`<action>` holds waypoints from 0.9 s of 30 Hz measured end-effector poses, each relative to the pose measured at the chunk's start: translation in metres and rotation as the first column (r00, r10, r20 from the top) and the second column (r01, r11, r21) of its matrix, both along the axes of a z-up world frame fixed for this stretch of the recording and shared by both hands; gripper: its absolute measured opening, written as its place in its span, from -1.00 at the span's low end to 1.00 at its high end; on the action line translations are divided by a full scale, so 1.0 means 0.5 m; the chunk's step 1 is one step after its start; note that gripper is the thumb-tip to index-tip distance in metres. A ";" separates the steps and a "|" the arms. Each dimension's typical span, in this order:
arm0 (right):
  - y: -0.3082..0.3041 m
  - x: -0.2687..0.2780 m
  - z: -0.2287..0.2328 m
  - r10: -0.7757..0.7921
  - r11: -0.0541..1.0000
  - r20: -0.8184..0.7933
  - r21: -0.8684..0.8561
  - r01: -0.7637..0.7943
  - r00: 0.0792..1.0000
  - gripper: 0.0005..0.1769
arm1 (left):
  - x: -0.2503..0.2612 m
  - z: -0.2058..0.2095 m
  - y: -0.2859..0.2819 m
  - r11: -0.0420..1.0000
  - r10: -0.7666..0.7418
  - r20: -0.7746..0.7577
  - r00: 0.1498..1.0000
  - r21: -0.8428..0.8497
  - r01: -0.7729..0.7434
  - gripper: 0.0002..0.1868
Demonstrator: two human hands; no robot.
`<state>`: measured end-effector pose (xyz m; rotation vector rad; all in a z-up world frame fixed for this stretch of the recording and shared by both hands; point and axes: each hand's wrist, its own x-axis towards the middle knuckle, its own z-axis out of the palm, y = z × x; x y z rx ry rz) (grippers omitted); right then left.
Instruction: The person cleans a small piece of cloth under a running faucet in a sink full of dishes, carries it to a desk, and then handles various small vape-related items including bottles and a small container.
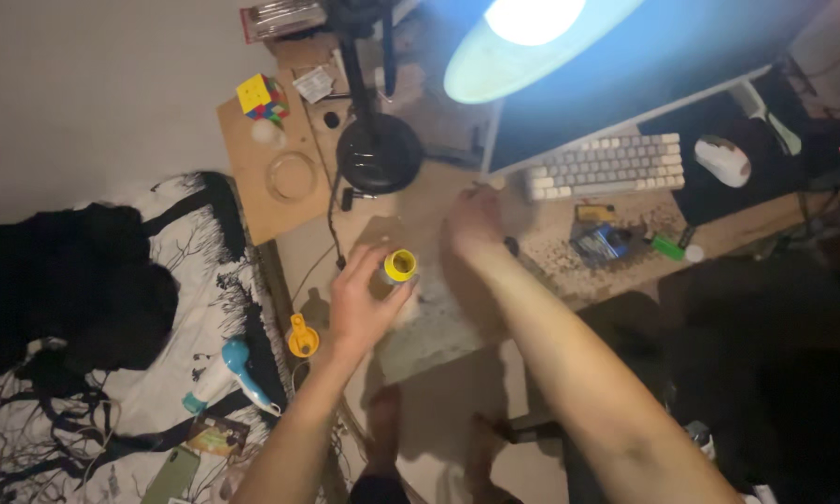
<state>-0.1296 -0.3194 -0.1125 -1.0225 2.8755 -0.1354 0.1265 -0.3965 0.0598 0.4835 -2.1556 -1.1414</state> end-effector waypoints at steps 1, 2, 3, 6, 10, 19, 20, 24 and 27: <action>-0.019 -0.022 -0.001 0.000 1.000 -0.004 0.009 0.000 1.000 -0.41 | 0.000 -0.007 -0.021 1.000 0.000 -0.004 1.000 0.009 0.000 -0.55; -0.023 -0.035 0.002 -0.088 0.996 0.073 -0.009 0.089 0.993 -0.45 | 0.007 -0.013 -0.036 0.999 0.006 0.027 1.000 0.044 -0.007 -0.55; -0.019 -0.039 0.008 -0.175 0.983 0.150 -0.019 0.180 0.973 -0.48 | 0.014 -0.019 -0.048 0.997 0.010 0.059 0.998 0.079 -0.014 -0.54; -0.008 -0.019 0.040 0.032 0.984 -0.015 0.178 -0.029 0.999 -0.63 | 0.019 -0.031 -0.084 0.999 -0.011 -0.004 1.000 0.049 0.011 -0.54; -0.036 0.013 0.119 -0.243 0.967 0.183 -0.034 0.254 0.953 -0.60 | 0.020 -0.046 -0.117 0.997 -0.027 0.006 1.000 0.077 0.027 -0.51; -0.025 0.055 0.111 -0.350 0.887 0.115 -0.278 0.368 0.930 -0.23 | 0.004 -0.063 -0.132 0.995 -0.079 0.068 0.995 0.071 0.074 -0.52; -0.022 0.045 0.088 -0.341 0.889 0.106 -0.288 0.357 0.934 -0.20 | 0.004 -0.060 -0.133 0.993 -0.077 0.073 0.994 0.097 0.070 -0.52; -0.018 0.017 0.036 -0.436 0.690 0.339 -0.469 0.551 0.834 -0.67 | 0.004 -0.051 -0.143 0.993 -0.080 0.074 0.994 0.091 0.073 -0.52; -0.023 0.045 0.092 -0.310 0.936 0.129 -0.132 0.326 0.942 -0.59 | 0.008 -0.049 -0.148 0.994 -0.045 0.029 0.999 0.097 0.042 -0.53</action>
